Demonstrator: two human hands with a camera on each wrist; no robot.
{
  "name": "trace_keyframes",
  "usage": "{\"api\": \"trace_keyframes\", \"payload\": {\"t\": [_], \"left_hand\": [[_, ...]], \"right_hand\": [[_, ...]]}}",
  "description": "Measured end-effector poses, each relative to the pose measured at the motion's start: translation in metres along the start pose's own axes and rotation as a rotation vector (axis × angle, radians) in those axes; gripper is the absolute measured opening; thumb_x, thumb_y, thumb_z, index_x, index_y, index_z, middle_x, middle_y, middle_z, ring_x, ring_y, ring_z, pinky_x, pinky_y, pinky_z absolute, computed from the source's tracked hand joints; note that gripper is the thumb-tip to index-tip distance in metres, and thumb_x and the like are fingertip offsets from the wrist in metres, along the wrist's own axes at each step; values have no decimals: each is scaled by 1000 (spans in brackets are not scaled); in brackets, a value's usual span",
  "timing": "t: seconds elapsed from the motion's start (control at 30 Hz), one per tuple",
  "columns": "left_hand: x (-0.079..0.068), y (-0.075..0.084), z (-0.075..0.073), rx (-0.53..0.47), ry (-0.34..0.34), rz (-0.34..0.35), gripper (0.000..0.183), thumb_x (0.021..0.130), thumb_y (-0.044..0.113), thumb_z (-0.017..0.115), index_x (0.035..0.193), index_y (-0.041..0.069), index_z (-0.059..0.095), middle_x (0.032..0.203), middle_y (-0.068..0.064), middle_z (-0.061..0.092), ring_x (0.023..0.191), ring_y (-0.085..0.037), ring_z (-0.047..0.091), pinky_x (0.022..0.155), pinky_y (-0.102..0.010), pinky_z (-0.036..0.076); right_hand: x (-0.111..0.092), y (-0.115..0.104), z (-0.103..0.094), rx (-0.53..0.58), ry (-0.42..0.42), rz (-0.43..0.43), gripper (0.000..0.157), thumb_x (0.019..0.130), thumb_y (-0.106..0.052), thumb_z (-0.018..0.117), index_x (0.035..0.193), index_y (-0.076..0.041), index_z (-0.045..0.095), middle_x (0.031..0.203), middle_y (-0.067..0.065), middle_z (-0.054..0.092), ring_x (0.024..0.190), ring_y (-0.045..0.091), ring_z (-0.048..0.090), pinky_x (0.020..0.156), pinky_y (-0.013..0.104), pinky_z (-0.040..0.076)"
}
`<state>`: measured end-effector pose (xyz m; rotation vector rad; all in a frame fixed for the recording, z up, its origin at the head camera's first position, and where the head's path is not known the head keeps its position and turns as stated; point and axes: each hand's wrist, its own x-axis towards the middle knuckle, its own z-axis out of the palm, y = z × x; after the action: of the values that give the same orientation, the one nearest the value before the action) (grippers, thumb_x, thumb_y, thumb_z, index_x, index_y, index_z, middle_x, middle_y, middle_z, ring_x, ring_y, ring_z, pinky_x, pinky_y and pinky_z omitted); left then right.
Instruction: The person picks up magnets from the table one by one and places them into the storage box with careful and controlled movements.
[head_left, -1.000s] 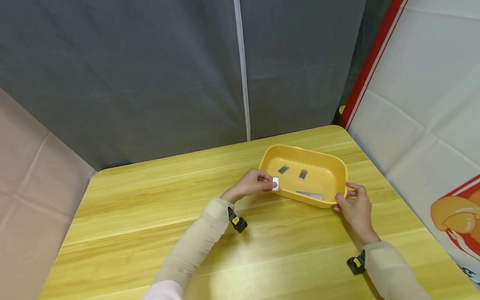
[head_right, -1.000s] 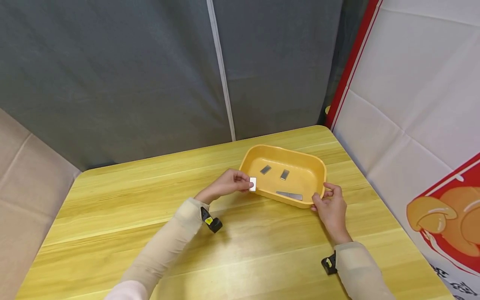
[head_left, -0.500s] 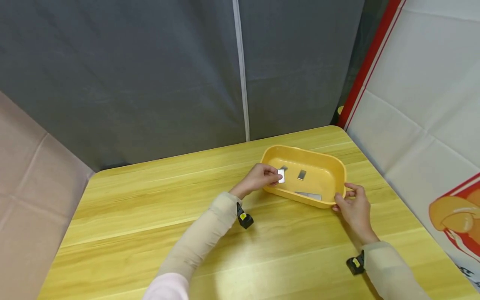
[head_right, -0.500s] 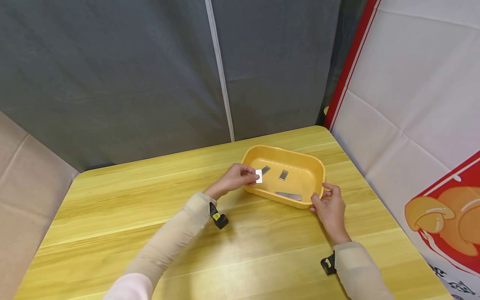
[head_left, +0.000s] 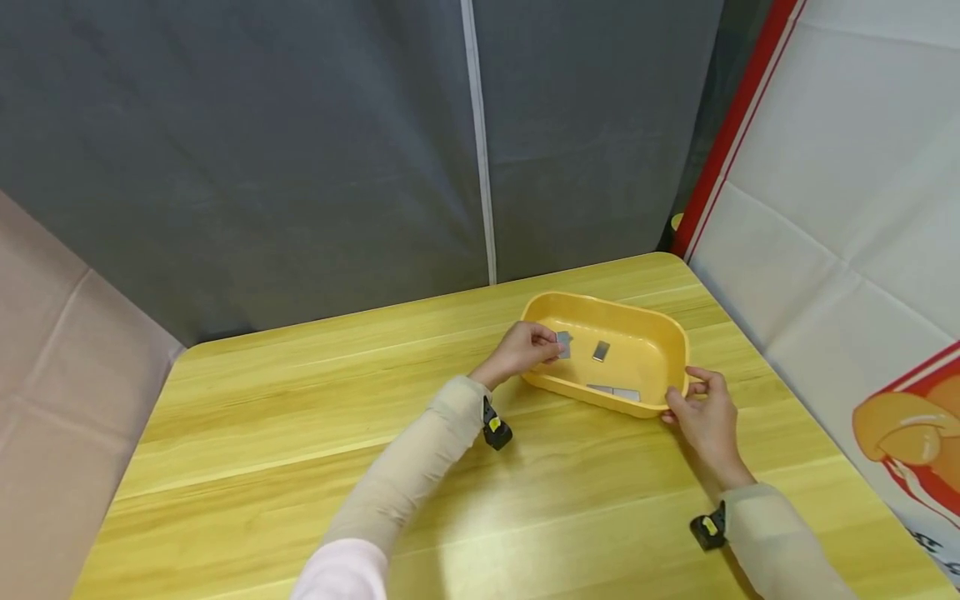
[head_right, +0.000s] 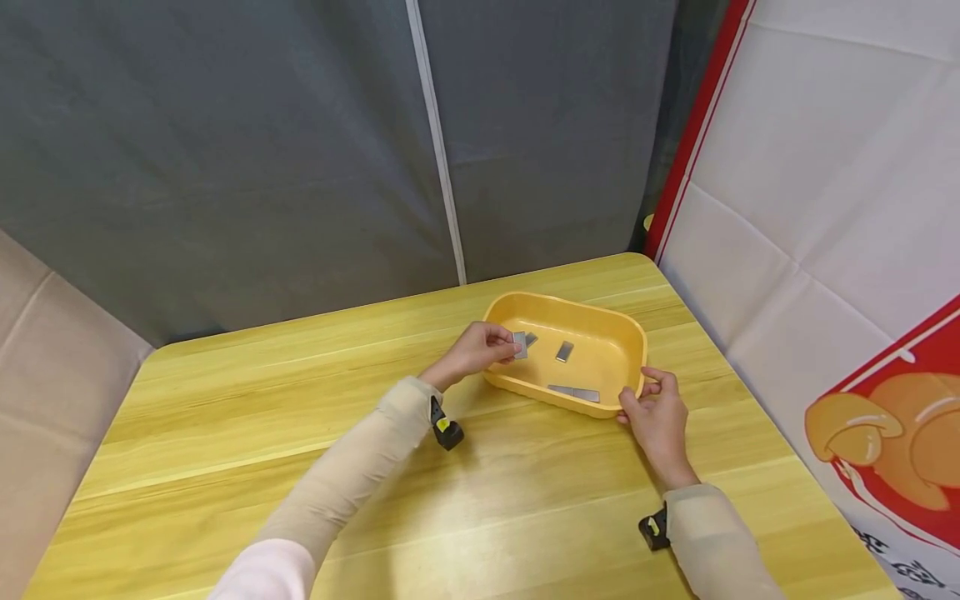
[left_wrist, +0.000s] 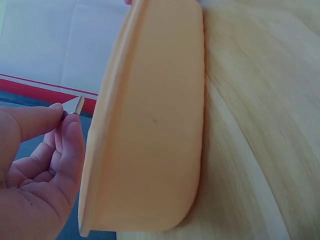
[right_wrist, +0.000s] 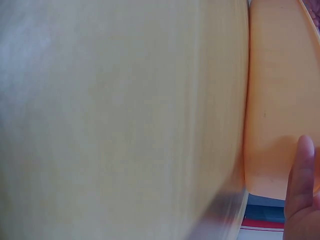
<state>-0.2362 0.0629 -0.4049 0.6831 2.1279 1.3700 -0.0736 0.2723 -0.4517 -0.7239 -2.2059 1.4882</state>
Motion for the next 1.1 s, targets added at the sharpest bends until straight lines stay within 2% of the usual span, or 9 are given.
{"api": "trace_keyframes", "payload": {"t": [0.43,0.6,0.73,0.93,1.1], "left_hand": [[15,-4,6,153,18,-24,13,83,11,61,86,-1,62,71,-6,60,75,-29,61,52,-19,44],[19,-2,7,185,12,-33,12,82,12,62,85,0,63,70,-4,59,67,-20,59,53,-18,44],[21,0,7,206,4,-25,12,81,15,64,81,3,62,66,-2,57,57,-10,50,51,-17,40],[24,-1,9,225,-26,-28,13,81,14,64,78,1,62,64,-4,57,51,-7,43,47,-17,37],[29,-6,10,284,-19,-29,13,79,13,65,72,3,60,62,1,52,52,-6,42,47,-16,35]], "right_hand": [[0,1,-1,15,6,-12,42,81,0,51,120,5,37,86,10,39,47,1,53,46,21,48],[0,0,-1,16,3,0,42,81,-1,51,120,5,36,86,10,39,47,1,53,46,22,48],[-1,0,-1,21,3,6,42,81,0,51,120,4,36,86,10,39,47,1,53,46,22,48],[-1,0,-1,29,2,8,42,81,0,51,120,5,36,86,10,39,47,1,53,46,22,48],[-1,0,0,30,-1,12,42,81,-1,51,120,4,36,86,10,39,48,1,53,46,21,48]]}}
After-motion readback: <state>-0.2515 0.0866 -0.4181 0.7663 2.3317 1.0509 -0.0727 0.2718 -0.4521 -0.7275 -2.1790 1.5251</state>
